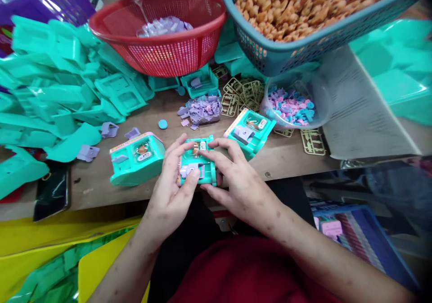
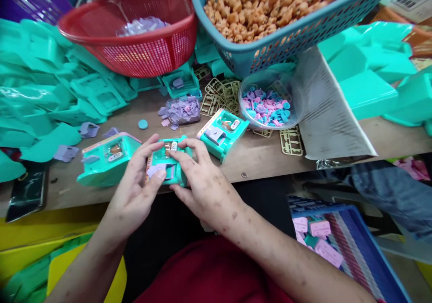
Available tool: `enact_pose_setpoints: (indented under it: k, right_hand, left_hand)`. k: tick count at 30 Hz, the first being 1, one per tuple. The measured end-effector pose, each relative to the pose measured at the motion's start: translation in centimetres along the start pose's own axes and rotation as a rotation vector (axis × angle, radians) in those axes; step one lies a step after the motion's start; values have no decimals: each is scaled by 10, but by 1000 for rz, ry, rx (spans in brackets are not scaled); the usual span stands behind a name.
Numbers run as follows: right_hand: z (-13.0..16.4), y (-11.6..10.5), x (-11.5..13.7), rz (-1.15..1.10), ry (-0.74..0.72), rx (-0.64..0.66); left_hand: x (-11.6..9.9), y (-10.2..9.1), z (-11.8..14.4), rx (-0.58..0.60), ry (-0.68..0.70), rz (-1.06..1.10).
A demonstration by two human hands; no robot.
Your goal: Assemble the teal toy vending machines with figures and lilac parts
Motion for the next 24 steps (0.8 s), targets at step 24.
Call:
enact_pose_setpoints:
  k: [24]
  right_hand:
    - [9, 2, 14, 212, -80, -12]
  left_hand:
    - [2, 4, 2, -282, 5, 109]
Point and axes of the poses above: each hand's wrist, its own z-axis away from the middle knuckle, its own y-axis out of the palm, x = y × z, the point moved 8 cm from there along -z, towards the middle knuckle, and after that the axes turned 2 degrees about y, right-handed, at the moved point
